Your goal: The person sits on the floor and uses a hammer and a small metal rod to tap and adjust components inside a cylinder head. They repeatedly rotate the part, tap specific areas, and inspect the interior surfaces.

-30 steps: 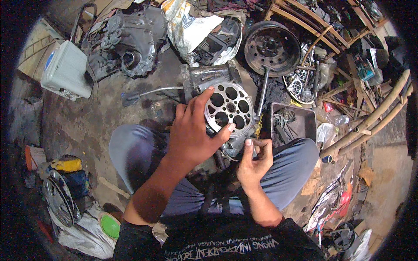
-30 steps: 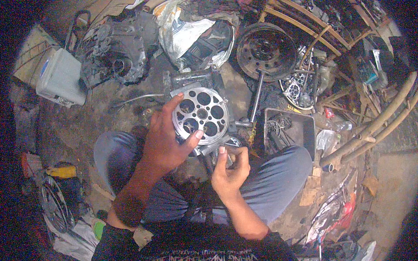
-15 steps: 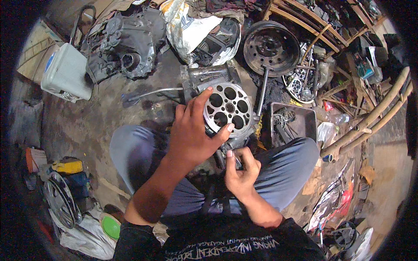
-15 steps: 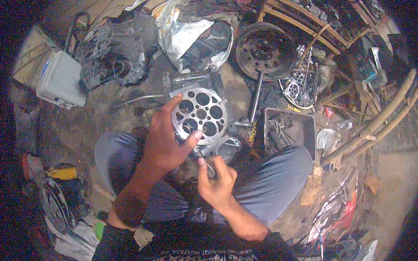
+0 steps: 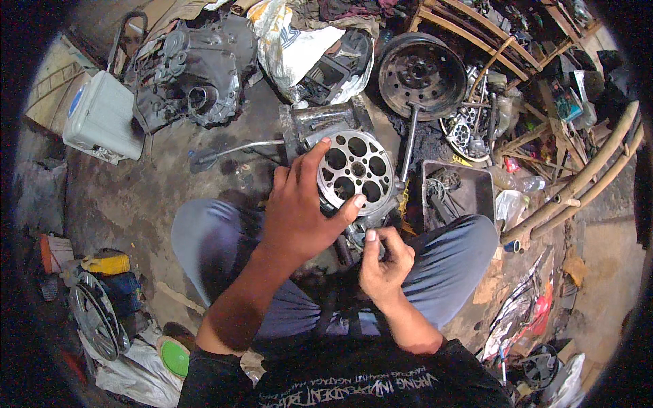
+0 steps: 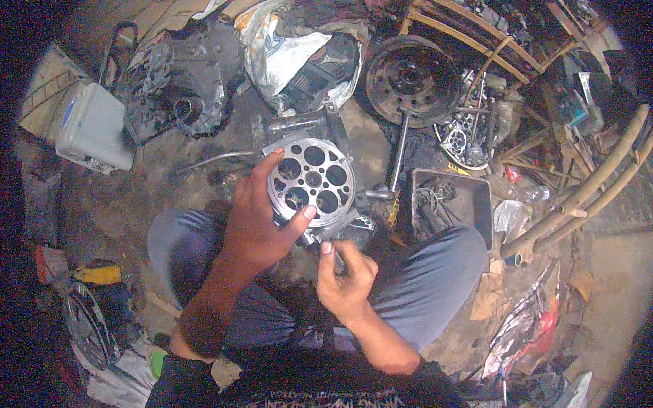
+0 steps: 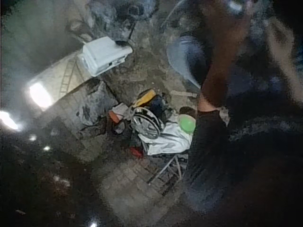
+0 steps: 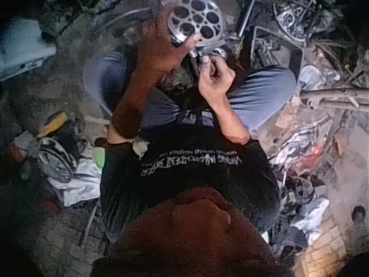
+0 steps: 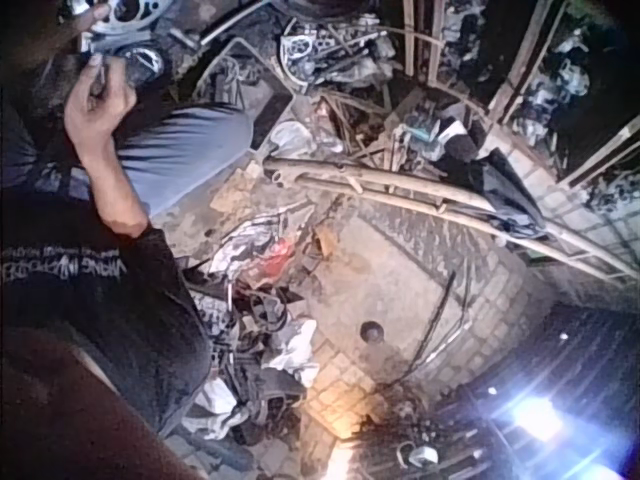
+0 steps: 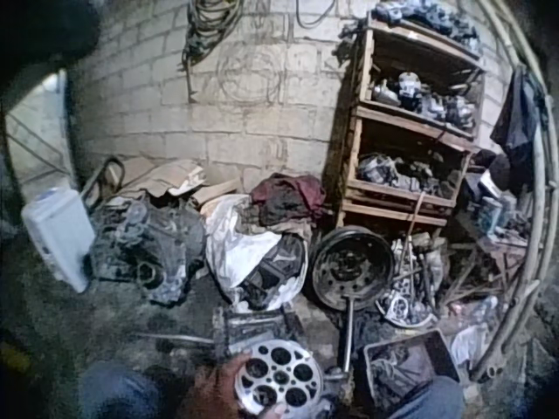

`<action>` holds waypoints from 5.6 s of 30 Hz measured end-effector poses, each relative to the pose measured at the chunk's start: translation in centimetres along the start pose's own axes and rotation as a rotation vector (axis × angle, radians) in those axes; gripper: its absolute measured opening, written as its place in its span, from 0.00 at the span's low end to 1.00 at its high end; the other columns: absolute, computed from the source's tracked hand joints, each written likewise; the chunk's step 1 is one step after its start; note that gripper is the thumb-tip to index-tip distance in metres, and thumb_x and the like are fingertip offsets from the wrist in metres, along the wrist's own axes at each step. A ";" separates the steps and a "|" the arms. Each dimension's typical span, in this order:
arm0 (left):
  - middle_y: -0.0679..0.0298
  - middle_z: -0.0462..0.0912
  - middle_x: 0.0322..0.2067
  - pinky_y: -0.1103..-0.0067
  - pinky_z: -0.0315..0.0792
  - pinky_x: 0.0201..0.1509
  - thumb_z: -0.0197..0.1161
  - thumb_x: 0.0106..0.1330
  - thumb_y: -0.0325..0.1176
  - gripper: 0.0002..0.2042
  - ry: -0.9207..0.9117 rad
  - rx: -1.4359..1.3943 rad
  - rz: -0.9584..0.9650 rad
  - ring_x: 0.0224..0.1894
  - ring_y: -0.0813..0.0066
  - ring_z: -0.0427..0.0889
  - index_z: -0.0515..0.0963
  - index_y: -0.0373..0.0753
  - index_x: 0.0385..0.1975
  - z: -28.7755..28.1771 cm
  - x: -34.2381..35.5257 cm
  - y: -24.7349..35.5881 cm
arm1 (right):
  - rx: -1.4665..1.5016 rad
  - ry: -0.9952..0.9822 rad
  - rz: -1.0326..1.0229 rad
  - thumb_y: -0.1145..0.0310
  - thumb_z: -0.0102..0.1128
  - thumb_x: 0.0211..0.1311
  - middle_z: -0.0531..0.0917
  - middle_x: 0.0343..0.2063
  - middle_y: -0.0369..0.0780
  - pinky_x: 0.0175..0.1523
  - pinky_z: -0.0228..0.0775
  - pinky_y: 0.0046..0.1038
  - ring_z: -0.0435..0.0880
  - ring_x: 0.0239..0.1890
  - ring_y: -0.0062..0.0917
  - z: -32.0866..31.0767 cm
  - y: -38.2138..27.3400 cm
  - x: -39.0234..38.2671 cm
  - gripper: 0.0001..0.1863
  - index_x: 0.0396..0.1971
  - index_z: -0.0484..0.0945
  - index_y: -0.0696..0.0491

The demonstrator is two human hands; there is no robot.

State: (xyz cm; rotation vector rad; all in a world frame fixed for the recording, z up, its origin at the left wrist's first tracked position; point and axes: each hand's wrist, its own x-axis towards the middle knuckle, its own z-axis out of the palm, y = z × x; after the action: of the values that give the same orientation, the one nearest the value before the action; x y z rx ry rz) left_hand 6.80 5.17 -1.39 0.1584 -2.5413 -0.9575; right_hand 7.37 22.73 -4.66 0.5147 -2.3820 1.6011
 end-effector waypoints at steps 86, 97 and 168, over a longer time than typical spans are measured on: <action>0.48 0.77 0.59 0.55 0.69 0.59 0.75 0.56 0.46 0.42 0.017 -0.021 0.019 0.52 0.40 0.75 0.62 0.38 0.69 0.2 0.0 0.0 | -0.033 -0.137 -0.029 0.75 0.61 0.66 0.73 0.16 0.48 0.25 0.66 0.33 0.76 0.16 0.38 -1.8 0.8 2.8 0.10 0.25 0.73 0.58; 0.48 0.76 0.59 0.55 0.69 0.59 0.74 0.57 0.46 0.42 -0.002 -0.022 0.002 0.53 0.41 0.75 0.61 0.38 0.70 0.1 -0.2 0.2 | 0.026 -0.281 -0.097 0.76 0.63 0.65 0.78 0.18 0.48 0.25 0.69 0.33 0.84 0.19 0.39 -1.5 0.5 1.1 0.06 0.27 0.79 0.59; 0.45 0.73 0.62 0.53 0.69 0.63 0.77 0.54 0.50 0.50 -0.026 -0.096 -0.090 0.57 0.37 0.74 0.55 0.39 0.72 0.0 0.0 0.5 | -0.022 -0.070 0.029 0.78 0.59 0.67 0.73 0.17 0.46 0.26 0.65 0.30 0.76 0.17 0.29 -1.8 1.5 1.9 0.09 0.25 0.74 0.59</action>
State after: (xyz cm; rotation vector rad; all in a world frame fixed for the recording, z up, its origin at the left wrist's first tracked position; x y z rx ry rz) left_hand 6.85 5.50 -1.07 0.2353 -2.5242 -1.1199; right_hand 5.00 24.61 -4.48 0.5431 -2.4654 1.5923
